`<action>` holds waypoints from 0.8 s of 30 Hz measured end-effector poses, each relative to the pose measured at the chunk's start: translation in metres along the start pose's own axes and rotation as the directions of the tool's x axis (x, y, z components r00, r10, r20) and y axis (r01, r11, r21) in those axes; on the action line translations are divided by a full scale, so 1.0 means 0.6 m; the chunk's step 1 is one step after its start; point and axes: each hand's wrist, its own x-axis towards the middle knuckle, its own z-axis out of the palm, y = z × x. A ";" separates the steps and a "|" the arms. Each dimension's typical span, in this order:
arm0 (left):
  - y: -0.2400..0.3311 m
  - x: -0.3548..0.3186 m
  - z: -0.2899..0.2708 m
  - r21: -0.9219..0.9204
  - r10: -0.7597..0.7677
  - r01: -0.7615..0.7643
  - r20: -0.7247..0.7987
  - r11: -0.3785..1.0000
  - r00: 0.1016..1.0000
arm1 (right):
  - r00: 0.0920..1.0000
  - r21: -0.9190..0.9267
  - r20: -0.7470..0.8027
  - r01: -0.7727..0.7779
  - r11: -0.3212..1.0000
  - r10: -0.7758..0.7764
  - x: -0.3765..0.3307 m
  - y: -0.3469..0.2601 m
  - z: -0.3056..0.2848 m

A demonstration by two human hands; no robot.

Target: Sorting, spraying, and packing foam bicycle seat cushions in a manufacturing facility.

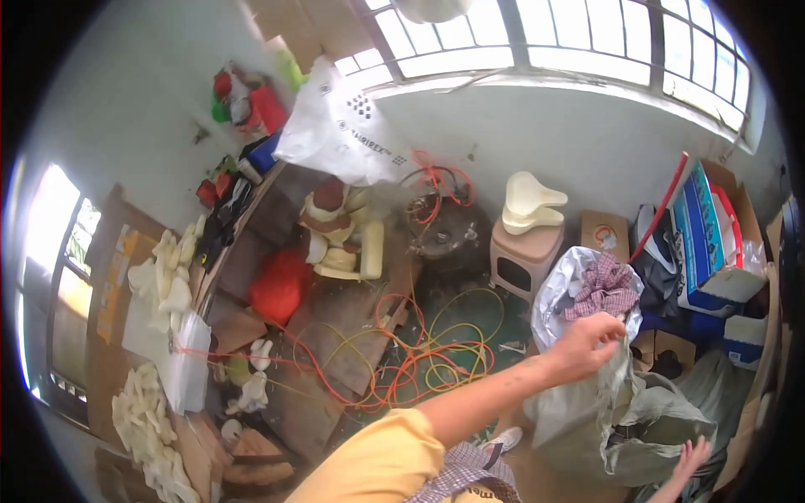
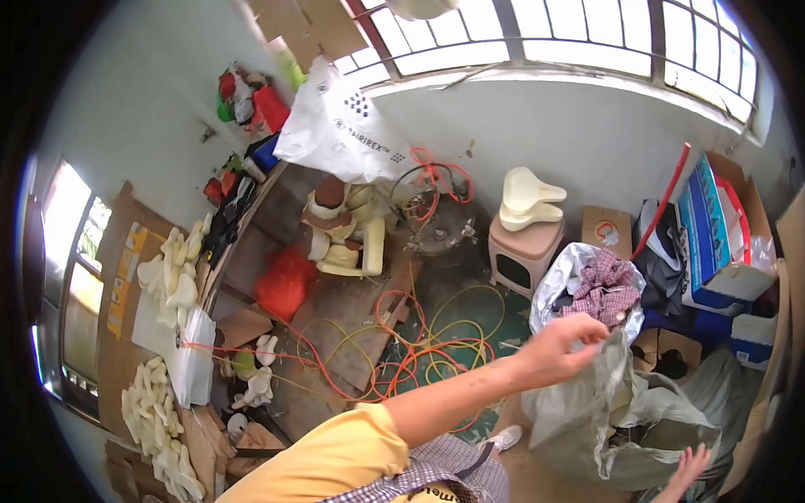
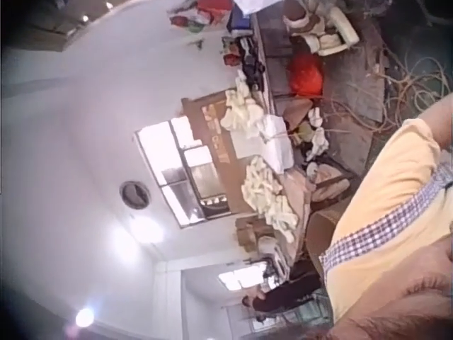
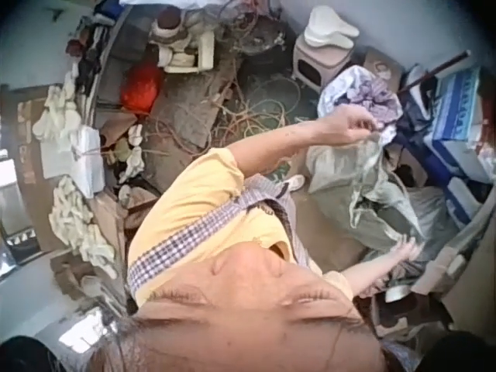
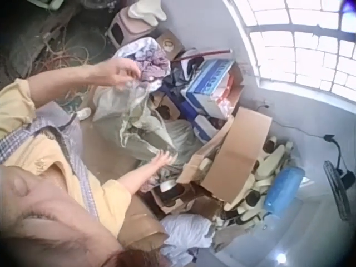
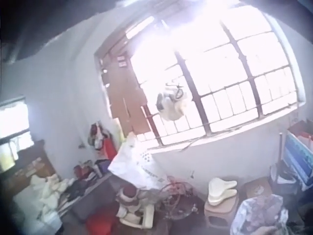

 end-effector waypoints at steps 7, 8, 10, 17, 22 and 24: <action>0.272 -0.284 -0.296 0.465 0.629 -0.535 -0.061 0.705 0.775 | 0.923 -0.163 0.384 0.030 0.986 0.035 -0.420 0.087 0.279; 0.309 -0.332 -0.318 0.488 0.681 -0.587 -0.019 0.646 0.732 | 0.876 -0.193 0.477 0.028 0.981 0.069 -0.494 0.103 0.320; 0.375 -0.422 -0.306 0.590 0.745 -0.509 -0.261 0.627 0.614 | 0.764 -0.264 0.632 0.057 0.963 0.128 -0.627 0.141 0.395; 0.459 -0.620 -0.393 0.769 0.698 -0.155 -0.450 0.620 0.557 | 0.286 -0.247 0.951 0.486 0.838 0.114 -0.966 0.274 0.531; 0.471 -0.716 -0.450 0.869 0.695 0.074 -0.439 0.489 0.570 | 0.000 -0.238 0.953 0.619 0.748 0.303 -1.123 0.364 0.579; 0.463 -0.728 -0.468 0.926 0.710 0.154 -0.364 0.345 0.603 | -0.114 -0.216 0.919 0.655 0.724 0.377 -1.181 0.385 0.599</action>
